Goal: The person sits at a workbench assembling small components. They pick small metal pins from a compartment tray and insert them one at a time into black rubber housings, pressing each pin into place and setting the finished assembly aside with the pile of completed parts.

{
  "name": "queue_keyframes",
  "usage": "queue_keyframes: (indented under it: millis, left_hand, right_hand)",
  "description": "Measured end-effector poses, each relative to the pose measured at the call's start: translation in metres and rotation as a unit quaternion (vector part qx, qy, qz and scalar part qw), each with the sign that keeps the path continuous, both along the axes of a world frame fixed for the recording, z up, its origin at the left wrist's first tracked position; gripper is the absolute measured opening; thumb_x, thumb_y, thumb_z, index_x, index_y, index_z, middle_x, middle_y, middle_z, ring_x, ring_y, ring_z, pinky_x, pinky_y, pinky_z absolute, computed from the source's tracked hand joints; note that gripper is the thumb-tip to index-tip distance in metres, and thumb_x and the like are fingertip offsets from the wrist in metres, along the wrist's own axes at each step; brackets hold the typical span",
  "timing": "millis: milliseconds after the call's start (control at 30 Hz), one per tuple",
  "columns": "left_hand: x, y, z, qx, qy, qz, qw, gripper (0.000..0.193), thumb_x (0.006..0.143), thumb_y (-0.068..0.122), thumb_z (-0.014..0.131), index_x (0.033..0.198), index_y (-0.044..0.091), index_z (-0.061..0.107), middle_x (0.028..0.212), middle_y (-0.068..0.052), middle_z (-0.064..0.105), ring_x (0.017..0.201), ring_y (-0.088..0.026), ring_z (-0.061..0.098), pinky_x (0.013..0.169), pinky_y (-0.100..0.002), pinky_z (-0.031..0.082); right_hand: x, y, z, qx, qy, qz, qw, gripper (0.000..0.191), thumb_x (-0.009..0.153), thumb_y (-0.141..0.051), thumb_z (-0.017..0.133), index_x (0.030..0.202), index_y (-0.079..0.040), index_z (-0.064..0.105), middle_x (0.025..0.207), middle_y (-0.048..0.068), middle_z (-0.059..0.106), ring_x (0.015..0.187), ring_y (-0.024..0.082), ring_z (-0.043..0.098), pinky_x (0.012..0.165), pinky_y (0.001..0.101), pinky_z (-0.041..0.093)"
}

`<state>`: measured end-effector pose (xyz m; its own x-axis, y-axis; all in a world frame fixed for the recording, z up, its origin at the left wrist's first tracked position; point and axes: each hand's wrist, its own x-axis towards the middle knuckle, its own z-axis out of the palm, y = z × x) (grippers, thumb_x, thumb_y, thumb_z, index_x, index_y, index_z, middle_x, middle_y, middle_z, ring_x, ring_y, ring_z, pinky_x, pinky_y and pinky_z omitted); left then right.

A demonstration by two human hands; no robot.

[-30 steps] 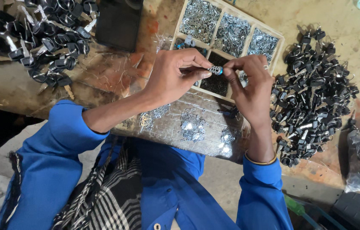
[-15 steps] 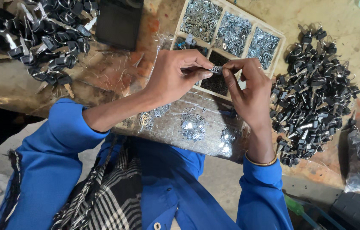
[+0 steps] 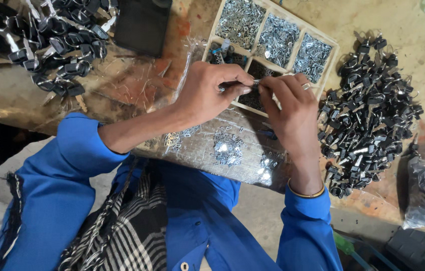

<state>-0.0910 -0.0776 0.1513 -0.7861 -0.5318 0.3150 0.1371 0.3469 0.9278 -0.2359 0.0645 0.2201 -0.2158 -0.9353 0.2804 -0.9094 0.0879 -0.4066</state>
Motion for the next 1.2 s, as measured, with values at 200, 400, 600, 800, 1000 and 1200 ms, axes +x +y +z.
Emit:
queue_keyframes:
  millis: [200, 400, 600, 800, 1000, 1200]
  left_hand:
    - [-0.002, -0.001, -0.001, 0.038, 0.013, -0.007, 0.999, 0.014, 0.09, -0.001, 0.081, 0.103, 0.003, 0.076, 0.103, -0.01, 0.079, 0.096, -0.019, 0.08, 0.082, -0.027, 0.068]
    - [0.0, 0.0, -0.001, 0.083, 0.017, -0.018, 0.996, 0.014, 0.092, -0.002, 0.08, 0.104, 0.0, 0.074, 0.102, -0.01, 0.079, 0.097, -0.018, 0.08, 0.086, -0.027, 0.067]
    - [0.003, -0.003, -0.007, 0.094, 0.052, -0.032, 0.994, 0.015, 0.097, -0.003, 0.078, 0.11, 0.0, 0.071, 0.107, -0.012, 0.078, 0.101, -0.018, 0.08, 0.088, -0.029, 0.065]
    - [0.011, -0.004, 0.0, 0.068, 0.088, -0.034, 0.993, 0.013, 0.103, -0.003, 0.077, 0.113, -0.001, 0.069, 0.109, -0.01, 0.077, 0.101, -0.017, 0.079, 0.09, -0.029, 0.068]
    - [0.038, -0.005, 0.024, 0.095, 0.101, -0.031, 0.99, 0.014, 0.105, -0.005, 0.075, 0.115, 0.0, 0.066, 0.111, -0.007, 0.072, 0.103, -0.013, 0.076, 0.089, -0.026, 0.068]
    - [0.09, 0.009, 0.032, 0.145, 0.061, 0.008, 0.987, 0.015, 0.103, -0.005, 0.074, 0.114, -0.002, 0.065, 0.113, -0.004, 0.066, 0.1, -0.009, 0.07, 0.086, -0.022, 0.063]
  right_hand:
    - [-0.013, -0.004, 0.001, -0.071, -0.173, -0.149, 0.971, 0.017, 0.097, 0.006, 0.073, 0.11, -0.005, 0.074, 0.104, 0.006, 0.073, 0.094, 0.018, 0.069, 0.082, 0.0353, 0.055]
    - [-0.018, 0.002, 0.009, 0.004, 0.019, 0.019, 1.0, 0.025, 0.082, 0.0, 0.082, 0.105, -0.007, 0.077, 0.104, 0.01, 0.074, 0.092, 0.028, 0.066, 0.081, 0.0384, 0.046]
    - [-0.02, 0.06, 0.029, 0.15, 0.004, -0.056, 0.987, 0.015, 0.082, -0.017, 0.089, 0.095, -0.016, 0.081, 0.084, 0.001, 0.067, 0.08, 0.02, 0.061, 0.083, 0.039, 0.036]
    - [0.02, 0.094, 0.0, 0.142, 0.069, -0.104, 0.982, 0.015, 0.089, -0.021, 0.085, 0.102, -0.018, 0.079, 0.084, -0.002, 0.065, 0.083, 0.019, 0.061, 0.086, 0.0406, 0.034]
    - [0.082, 0.083, -0.019, 0.081, -0.033, -0.135, 0.987, 0.016, 0.089, -0.023, 0.086, 0.102, -0.019, 0.078, 0.094, 0.0, 0.066, 0.094, 0.022, 0.058, 0.088, 0.0428, 0.034]
    - [0.127, 0.046, -0.028, 0.077, -0.015, -0.081, 0.994, 0.04, 0.089, -0.04, 0.082, 0.123, -0.02, 0.077, 0.14, 0.011, 0.056, 0.132, 0.035, 0.044, 0.107, 0.0534, 0.029]
